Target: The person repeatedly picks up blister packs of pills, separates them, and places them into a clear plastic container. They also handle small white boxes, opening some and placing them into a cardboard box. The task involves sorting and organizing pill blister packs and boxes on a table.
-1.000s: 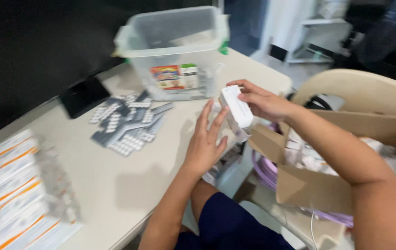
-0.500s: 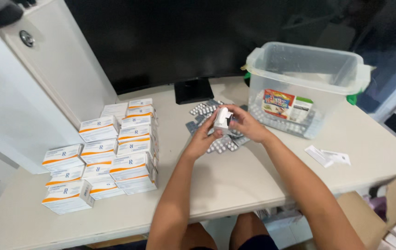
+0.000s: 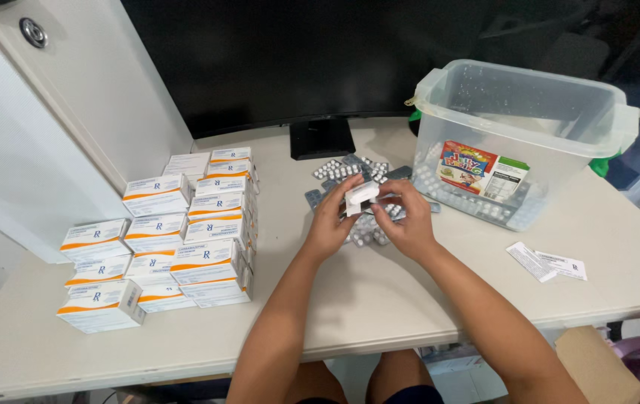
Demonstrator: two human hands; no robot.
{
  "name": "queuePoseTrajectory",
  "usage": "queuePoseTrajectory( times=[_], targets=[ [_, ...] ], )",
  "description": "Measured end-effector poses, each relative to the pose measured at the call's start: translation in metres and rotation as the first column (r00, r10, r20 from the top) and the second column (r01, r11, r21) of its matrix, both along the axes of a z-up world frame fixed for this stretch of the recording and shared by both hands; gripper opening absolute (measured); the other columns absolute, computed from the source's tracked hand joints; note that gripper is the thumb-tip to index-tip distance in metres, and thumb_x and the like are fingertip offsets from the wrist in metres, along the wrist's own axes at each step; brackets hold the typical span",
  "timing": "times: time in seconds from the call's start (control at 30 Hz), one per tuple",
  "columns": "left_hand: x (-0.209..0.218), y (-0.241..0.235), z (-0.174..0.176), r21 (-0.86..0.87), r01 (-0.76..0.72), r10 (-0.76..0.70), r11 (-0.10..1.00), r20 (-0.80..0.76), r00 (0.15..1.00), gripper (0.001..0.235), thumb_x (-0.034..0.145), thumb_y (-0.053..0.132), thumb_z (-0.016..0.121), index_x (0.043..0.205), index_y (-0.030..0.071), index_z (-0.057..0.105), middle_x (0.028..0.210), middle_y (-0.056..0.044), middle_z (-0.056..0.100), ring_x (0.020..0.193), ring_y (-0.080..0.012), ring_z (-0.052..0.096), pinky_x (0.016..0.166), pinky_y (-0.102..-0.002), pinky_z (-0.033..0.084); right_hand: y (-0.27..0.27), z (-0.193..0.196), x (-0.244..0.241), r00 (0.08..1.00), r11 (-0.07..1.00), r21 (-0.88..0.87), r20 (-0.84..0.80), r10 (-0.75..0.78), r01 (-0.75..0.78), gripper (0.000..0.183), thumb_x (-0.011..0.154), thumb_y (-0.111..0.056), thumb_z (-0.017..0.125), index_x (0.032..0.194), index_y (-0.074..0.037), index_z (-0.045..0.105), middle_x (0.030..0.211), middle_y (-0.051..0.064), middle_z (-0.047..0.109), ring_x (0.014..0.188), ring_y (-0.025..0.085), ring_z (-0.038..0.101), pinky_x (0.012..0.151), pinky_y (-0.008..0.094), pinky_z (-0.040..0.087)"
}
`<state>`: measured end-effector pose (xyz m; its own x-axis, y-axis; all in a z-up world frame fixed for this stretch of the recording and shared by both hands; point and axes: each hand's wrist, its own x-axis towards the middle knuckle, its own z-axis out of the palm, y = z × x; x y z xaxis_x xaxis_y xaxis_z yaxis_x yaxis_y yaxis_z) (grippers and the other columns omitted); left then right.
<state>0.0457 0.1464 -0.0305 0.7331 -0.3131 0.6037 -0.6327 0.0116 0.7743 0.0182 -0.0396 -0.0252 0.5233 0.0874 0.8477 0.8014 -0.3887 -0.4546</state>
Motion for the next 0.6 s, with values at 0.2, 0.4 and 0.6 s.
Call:
queuePoseTrajectory(
  times=[0.2, 0.4, 0.6],
  targets=[
    [0.008, 0.002, -0.016, 0.019, -0.059, 0.055, 0.998, 0.184, 0.981, 0.064, 0.095, -0.005, 0.068, 0.15, 0.015, 0.042, 0.153, -0.011, 0.051, 0.14, -0.0268, 0.055, 0.11, -0.038, 0.056, 0.006, -0.007, -0.003, 1.0, 0.994, 0.113, -0.001, -0.008, 0.008, 0.021, 0.097, 0.003, 0.063, 0.117, 0.002, 0.056, 0.111, 0.014, 0.064, 0.095, 0.021, 0.071, 0.081, 0.03, 0.064],
    [0.013, 0.003, -0.027, 0.234, -0.308, 0.205, 0.922, 0.38, 0.902, 0.057, 0.098, 0.006, 0.069, 0.145, 0.032, 0.05, 0.154, -0.014, 0.047, 0.118, -0.0359, 0.065, 0.09, -0.044, 0.059, -0.005, 0.003, 0.007, 0.986, 0.998, 0.061, -0.168, 0.005, 0.006, 0.016, 0.098, 0.005, 0.058, 0.112, -0.001, 0.065, 0.105, 0.012, 0.067, 0.092, 0.019, 0.073, 0.078, 0.03, 0.066],
    [0.013, 0.009, -0.02, 0.501, -0.439, 0.298, 0.746, 0.338, 0.893, 0.057, 0.094, 0.006, 0.068, 0.141, 0.034, 0.054, 0.146, -0.017, 0.047, 0.105, -0.043, 0.067, 0.082, -0.05, 0.058, -0.053, 0.003, 0.0, 0.909, 0.916, -0.177, -0.152, -0.388, 0.361, 0.024, 0.092, -0.003, 0.068, 0.115, -0.004, 0.066, 0.1, 0.012, 0.07, 0.09, 0.027, 0.071, 0.08, 0.04, 0.057]
  ],
)
